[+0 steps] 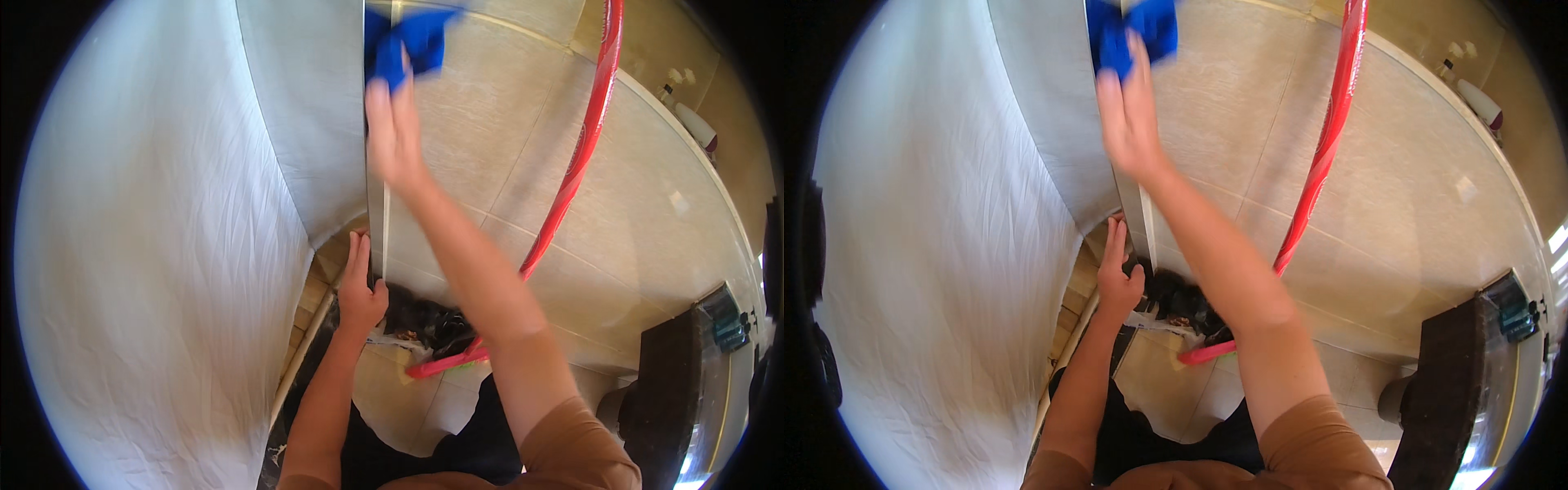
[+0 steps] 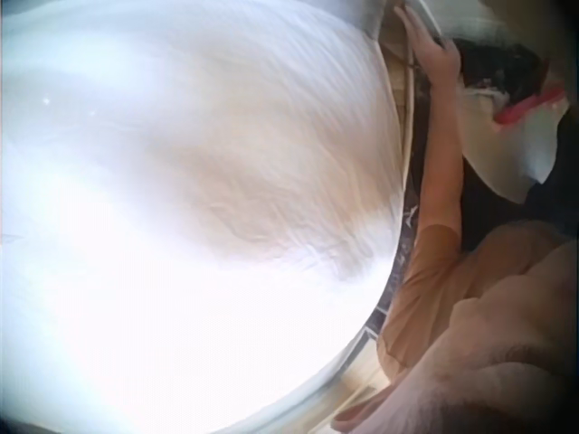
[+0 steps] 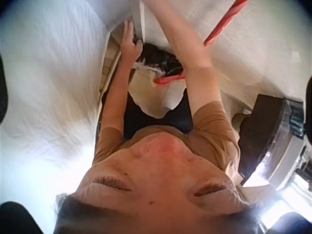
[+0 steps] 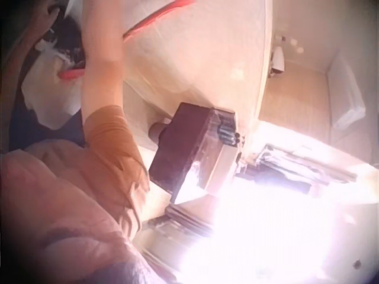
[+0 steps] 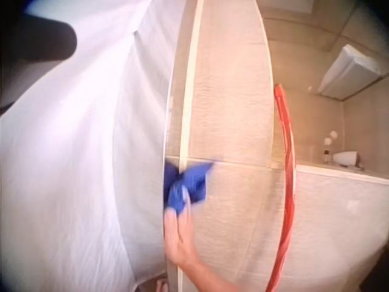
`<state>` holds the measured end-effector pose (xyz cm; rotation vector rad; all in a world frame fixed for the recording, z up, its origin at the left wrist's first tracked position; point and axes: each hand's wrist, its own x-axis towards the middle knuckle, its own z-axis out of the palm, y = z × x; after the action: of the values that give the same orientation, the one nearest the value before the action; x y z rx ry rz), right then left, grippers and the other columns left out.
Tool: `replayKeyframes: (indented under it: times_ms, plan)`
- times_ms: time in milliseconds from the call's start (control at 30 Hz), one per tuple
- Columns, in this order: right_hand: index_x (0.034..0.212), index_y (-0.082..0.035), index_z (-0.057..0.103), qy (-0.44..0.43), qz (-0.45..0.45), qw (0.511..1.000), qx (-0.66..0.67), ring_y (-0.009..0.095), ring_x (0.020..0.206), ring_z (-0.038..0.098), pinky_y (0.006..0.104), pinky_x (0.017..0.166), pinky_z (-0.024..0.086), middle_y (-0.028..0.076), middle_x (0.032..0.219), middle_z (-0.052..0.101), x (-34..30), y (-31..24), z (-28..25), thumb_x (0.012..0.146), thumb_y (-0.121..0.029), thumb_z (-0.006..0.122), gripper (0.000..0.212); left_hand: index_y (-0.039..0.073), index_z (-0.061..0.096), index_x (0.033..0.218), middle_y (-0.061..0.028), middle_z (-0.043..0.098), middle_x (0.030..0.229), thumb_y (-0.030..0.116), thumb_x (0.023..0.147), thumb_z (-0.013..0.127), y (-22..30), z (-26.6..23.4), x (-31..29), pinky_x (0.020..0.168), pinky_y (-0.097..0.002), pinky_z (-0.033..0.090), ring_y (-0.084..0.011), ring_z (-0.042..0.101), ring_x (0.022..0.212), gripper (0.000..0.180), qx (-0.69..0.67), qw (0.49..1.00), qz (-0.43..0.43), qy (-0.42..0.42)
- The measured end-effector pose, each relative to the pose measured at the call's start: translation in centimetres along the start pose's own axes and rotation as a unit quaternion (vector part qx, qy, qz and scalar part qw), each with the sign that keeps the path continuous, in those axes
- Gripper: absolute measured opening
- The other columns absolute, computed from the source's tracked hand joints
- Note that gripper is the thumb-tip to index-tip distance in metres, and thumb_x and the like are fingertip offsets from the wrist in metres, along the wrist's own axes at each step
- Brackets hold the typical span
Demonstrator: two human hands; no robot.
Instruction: The person cleans a bathroom using a blue cloth and a pink squeegee. They wipe the sink basin, the countertop, and the glass shower door, moving between different surfaces to remove dirt and water.
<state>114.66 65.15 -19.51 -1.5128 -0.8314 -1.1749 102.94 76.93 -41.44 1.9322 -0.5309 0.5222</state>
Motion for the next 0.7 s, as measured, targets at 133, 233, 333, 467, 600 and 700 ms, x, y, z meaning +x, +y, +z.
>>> replayKeyframes:
  times_ms: [133, 233, 333, 467, 600, 700]
  plan:
    - [0.143, 0.007, 0.041, 0.092, 0.322, 0.941, 0.05, 0.033, 0.132, 0.044, 0.0416, 0.113, 0.034, 0.021, 0.142, 0.046, -23.0, 2.2, 2.0, 0.11, -0.027, 0.044, 0.047, 0.006, 0.04, 0.158, -0.0148, 0.029, 0.169, -0.018, 0.082, 0.048, -2.1, 0.1, 0.2, 0.1, -0.0363, 0.05, -0.0276, 0.041, 0.149, 0.08, -0.079, 0.997, 0.019, -0.007]
    - [0.138, -0.002, 0.049, 0.203, 0.578, 0.747, 0.258, 0.022, 0.117, 0.055, 0.0379, 0.104, 0.043, 0.009, 0.126, 0.057, -36.3, 4.4, 1.4, 0.111, -0.032, 0.044, 0.04, 0.009, 0.042, 0.157, -0.0106, 0.033, 0.168, -0.021, 0.08, 0.041, -1.1, -0.1, 0.9, 0.101, -0.0349, 0.048, -0.0252, 0.041, 0.149, 0.083, -0.062, 0.997, 0.019, -0.033]
    - [0.138, -0.01, 0.053, 0.238, 0.672, 0.635, 0.297, 0.02, 0.116, 0.058, 0.0364, 0.103, 0.045, 0.005, 0.13, 0.06, -38.8, 3.6, 1.0, 0.111, -0.034, 0.046, 0.037, 0.011, 0.045, 0.155, -0.0095, 0.035, 0.167, -0.022, 0.079, 0.04, -0.5, -0.8, 0.9, 0.106, -0.0351, 0.045, -0.0269, 0.04, 0.15, 0.083, -0.05, 0.998, 0.003, -0.035]
    - [0.144, -0.009, 0.05, 0.3, 0.706, 0.577, 0.28, 0.02, 0.122, 0.057, 0.0359, 0.107, 0.041, 0.004, 0.133, 0.061, -32.5, 1.2, -0.1, 0.109, -0.031, 0.052, 0.042, 0.005, 0.045, 0.154, -0.0142, 0.037, 0.165, -0.023, 0.077, 0.04, -0.6, -1.0, 0.4, 0.113, -0.0362, 0.041, -0.0307, 0.039, 0.151, 0.082, -0.03, 0.999, 0.013, -0.011]
    - [0.135, -0.006, 0.057, 0.276, 0.435, 0.833, 0.204, 0.015, 0.111, 0.054, 0.0352, 0.1, 0.041, 0.002, 0.121, 0.061, -21.5, -4.1, -4.4, 0.108, -0.025, 0.052, 0.033, 0.003, 0.047, 0.151, -0.0186, 0.041, 0.161, -0.023, 0.075, 0.042, -0.8, -0.7, 0.7, 0.11, -0.0374, 0.046, -0.034, 0.046, 0.145, 0.081, 0.013, 0.997, 0.069, 0.028]
    - [0.125, 0.0, 0.059, 0.138, 0.205, 0.955, -0.161, 0.031, 0.119, 0.053, 0.044, 0.106, 0.039, 0.013, 0.123, 0.06, -15.9, -5.7, -8.9, 0.099, -0.011, 0.059, 0.028, 0.003, 0.046, 0.151, -0.0188, 0.041, 0.161, -0.025, 0.073, 0.042, 0.2, -0.2, 0.7, 0.11, -0.0385, 0.046, -0.0355, 0.047, 0.144, 0.083, 0.005, 0.997, 0.066, 0.038]
